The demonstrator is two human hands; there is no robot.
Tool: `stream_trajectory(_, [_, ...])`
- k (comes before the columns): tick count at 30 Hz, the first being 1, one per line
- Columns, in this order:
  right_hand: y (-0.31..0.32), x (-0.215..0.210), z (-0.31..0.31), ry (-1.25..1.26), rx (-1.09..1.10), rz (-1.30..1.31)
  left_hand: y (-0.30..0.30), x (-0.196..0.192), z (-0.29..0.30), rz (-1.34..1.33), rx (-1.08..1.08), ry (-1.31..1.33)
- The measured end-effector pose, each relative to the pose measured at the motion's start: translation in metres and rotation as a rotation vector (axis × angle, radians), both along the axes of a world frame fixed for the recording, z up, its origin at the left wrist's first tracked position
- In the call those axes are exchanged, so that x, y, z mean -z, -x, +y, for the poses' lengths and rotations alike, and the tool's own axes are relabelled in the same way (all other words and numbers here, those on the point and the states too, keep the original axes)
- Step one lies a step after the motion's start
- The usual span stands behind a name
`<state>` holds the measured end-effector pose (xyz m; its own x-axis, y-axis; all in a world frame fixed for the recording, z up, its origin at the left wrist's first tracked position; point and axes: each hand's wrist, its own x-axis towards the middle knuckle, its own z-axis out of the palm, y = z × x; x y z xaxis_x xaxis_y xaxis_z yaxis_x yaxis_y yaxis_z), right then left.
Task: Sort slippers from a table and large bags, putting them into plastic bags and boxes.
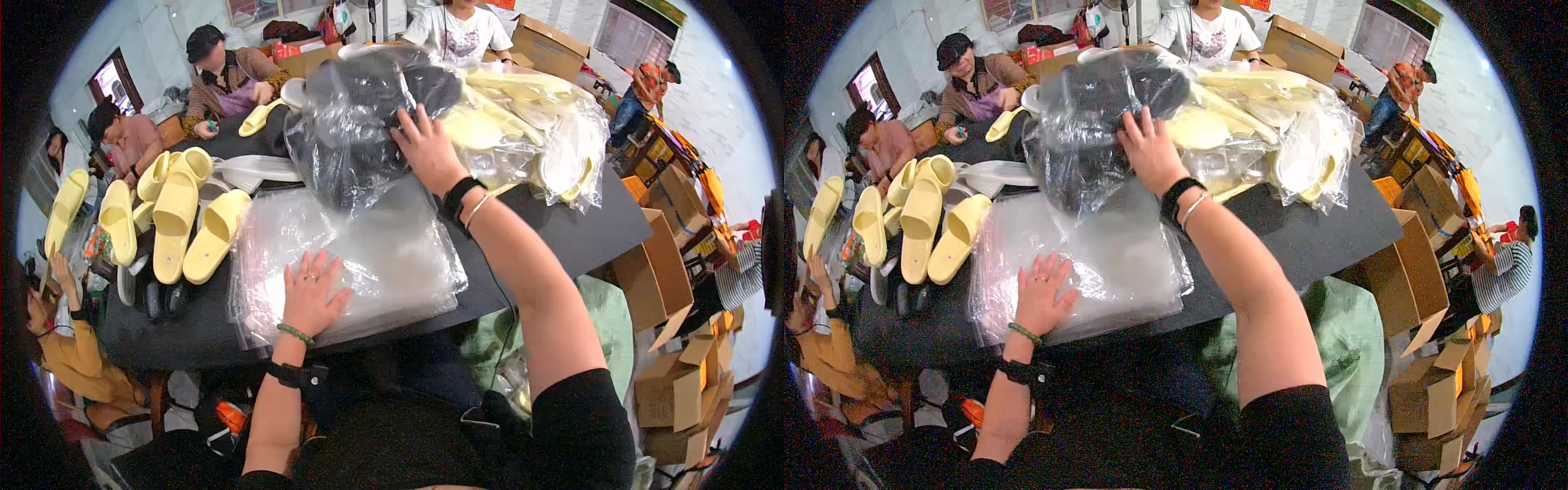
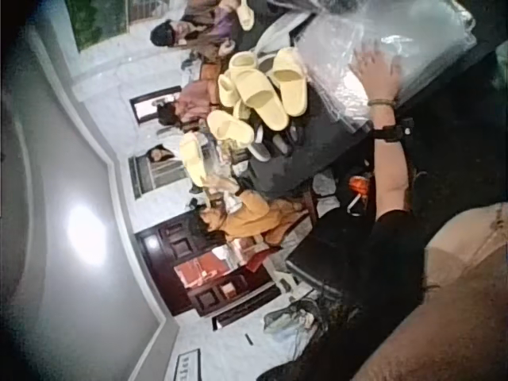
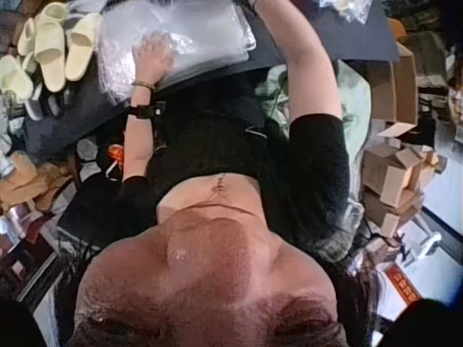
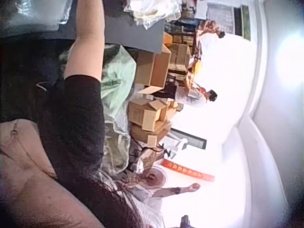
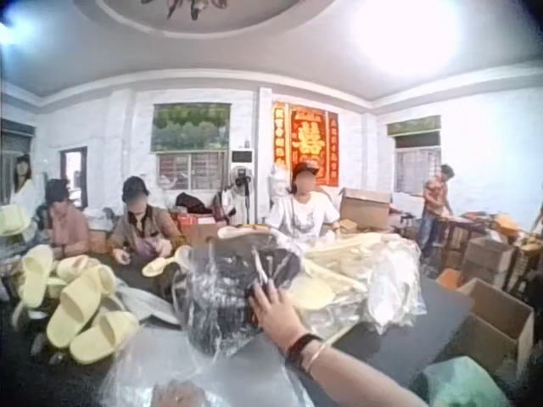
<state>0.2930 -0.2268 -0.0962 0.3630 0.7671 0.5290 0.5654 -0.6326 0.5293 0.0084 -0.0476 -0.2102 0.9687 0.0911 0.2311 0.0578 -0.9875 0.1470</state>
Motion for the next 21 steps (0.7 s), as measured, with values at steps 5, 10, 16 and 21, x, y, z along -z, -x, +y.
stream_trajectory(5, [0.022,0.020,-0.018,-0.030,-0.110,0.241,-0.003,-0.002,-0.004,-0.001,0.055,-0.021])
stream_trajectory(10, [0.112,0.008,-0.049,-0.276,-0.360,0.534,-0.016,0.028,0.033,-0.047,0.159,0.023])
stream_trajectory(16, [0.228,0.073,-0.149,-0.696,-0.526,0.660,-0.022,0.027,0.045,0.070,0.102,-0.116])
stream_trajectory(21, [0.281,0.172,-0.294,-0.920,0.164,0.639,-0.027,0.032,0.038,0.049,0.068,-0.181])
